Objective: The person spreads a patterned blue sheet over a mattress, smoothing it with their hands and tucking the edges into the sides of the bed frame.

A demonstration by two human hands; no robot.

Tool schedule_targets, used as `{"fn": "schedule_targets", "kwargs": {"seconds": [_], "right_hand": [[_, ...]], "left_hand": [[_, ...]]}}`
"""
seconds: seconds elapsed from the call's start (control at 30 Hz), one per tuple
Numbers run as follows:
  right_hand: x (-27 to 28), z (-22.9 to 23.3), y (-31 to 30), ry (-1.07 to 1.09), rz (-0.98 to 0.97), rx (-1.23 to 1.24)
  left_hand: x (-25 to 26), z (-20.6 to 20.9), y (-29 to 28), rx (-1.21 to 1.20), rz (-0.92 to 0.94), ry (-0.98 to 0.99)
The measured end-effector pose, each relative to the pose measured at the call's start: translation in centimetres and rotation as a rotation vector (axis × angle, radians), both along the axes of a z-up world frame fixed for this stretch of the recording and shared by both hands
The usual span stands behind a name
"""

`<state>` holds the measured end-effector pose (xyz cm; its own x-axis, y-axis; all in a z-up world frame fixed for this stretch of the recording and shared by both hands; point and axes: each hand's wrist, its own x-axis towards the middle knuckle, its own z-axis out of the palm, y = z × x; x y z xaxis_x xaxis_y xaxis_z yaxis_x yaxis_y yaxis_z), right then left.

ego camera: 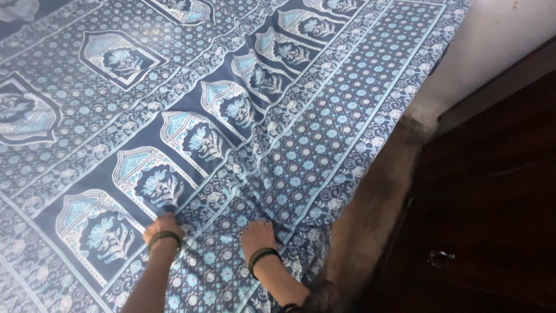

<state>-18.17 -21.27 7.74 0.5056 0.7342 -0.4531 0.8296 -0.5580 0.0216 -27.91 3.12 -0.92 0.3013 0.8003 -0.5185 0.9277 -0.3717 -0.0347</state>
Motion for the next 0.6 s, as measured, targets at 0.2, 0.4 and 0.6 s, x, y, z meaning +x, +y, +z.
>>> {"fn": "schedule_targets", "kwargs": {"seconds": [0.2, 0.4, 0.6], "right_hand": [[-5.7, 2.5, 2.1, 0.274, 0.078, -0.142], [-3.5, 4.8, 2.3, 0.395, -0.042, -0.083], [0.0, 4.8, 0.0, 0.117, 0.099, -0.02]], "left_hand": [[-5.8, 2.5, 0.1, 0.187, -0.313, 0.157], [-3.5, 5.5, -0.7, 0.347, -0.544, 0.258], [2.0, 0.1, -2.8, 0.349, -0.936, 0.016]]}}
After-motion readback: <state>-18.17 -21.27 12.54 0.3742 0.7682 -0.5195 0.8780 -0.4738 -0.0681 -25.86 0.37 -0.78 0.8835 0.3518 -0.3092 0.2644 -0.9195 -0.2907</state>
